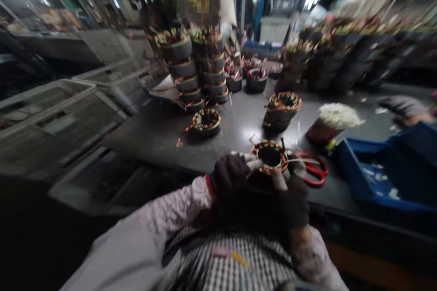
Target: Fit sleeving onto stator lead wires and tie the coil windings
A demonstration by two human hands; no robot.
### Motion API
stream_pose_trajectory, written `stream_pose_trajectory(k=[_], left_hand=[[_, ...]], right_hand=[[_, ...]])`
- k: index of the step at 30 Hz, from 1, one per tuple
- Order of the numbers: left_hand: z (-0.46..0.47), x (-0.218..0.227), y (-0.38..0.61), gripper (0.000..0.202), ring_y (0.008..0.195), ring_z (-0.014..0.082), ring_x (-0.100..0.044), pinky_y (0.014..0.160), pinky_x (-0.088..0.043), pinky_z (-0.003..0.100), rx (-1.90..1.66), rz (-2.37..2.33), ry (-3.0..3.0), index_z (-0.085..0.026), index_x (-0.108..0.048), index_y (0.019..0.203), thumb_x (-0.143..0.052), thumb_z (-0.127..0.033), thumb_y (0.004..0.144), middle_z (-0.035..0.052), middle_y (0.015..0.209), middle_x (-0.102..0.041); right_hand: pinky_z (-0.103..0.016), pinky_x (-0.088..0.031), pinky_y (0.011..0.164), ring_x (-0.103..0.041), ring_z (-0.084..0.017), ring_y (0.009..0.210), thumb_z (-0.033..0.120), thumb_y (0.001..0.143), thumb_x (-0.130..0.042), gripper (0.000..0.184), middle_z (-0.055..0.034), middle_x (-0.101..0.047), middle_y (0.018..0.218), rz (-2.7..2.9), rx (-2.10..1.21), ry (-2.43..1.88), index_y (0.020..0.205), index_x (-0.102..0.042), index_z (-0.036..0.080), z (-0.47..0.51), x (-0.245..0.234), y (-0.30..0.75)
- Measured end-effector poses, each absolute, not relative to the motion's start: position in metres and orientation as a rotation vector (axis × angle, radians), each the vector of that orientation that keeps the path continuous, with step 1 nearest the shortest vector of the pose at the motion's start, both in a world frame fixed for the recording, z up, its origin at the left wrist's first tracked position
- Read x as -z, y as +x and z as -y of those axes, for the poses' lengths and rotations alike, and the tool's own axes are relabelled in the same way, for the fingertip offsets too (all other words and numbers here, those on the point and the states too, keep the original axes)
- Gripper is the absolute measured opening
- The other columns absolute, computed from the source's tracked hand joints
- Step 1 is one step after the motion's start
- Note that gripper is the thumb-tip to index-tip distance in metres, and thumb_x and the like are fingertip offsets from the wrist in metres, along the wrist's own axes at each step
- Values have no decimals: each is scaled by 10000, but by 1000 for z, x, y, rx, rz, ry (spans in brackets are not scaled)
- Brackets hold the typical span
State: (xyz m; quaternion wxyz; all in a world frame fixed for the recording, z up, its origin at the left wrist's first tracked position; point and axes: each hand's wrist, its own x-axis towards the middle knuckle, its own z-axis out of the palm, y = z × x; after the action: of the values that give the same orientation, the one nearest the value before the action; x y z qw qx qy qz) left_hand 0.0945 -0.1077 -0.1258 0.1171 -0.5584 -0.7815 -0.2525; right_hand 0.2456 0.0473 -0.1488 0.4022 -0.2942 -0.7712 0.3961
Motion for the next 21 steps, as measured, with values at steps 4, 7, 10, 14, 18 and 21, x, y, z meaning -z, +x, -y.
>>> stream_pose_trajectory(k=[4,7,10,14,18,21], left_hand=[[101,97,65,329,1199,212,-777,1024,-623,336,592,2300,-2129,-266,-813,1363,-633,-263,1087,75,1416,-800],[80,70,48,289,1116,186,-794,1008,-609,305,621,2374,-2291,-243,-850,1243,-592,-266,1117,36,1280,-844],[64,57,42,225,1035,184,-803,966,-613,296,551,2290,-2513,-244,-866,1200,-678,-268,1079,11,1176,-867],[72,72,51,317,1366,270,-731,1221,-556,452,456,1975,-2560,-287,-841,1308,-705,-206,1033,47,1442,-806],[84,109,69,275,1370,269,-738,1378,-402,604,613,1976,-2280,-282,-803,1307,-700,-311,1054,38,1360,-834],[82,127,75,188,1123,205,-821,1379,-417,552,798,1975,-2184,-252,-814,1163,-652,-309,1086,24,1161,-872]], right_hand=[[-615,-463,1305,-611,-404,1507,542,950,-658,737,-267,-620,1609,2045,-1068,-859,1550,-582,122,-61,145,224],[-578,-514,1271,-683,-364,1416,450,909,-711,662,-187,-717,1524,2236,-1268,-589,1505,-665,167,-100,135,213],[-549,-610,1153,-751,-340,1283,451,865,-809,587,-108,-801,1388,2265,-1545,-369,1405,-749,227,-128,126,211],[-501,-637,1070,-764,-318,1219,521,885,-845,498,-95,-830,1295,2195,-1496,-375,1298,-801,246,-125,123,228],[-434,-651,821,-779,-264,911,554,871,-818,439,-104,-824,1082,1777,-1319,-731,1137,-796,205,-131,119,250],[-397,-614,801,-705,-202,768,362,799,-826,254,-66,-769,910,1497,-1011,-926,955,-742,180,-170,111,247]])
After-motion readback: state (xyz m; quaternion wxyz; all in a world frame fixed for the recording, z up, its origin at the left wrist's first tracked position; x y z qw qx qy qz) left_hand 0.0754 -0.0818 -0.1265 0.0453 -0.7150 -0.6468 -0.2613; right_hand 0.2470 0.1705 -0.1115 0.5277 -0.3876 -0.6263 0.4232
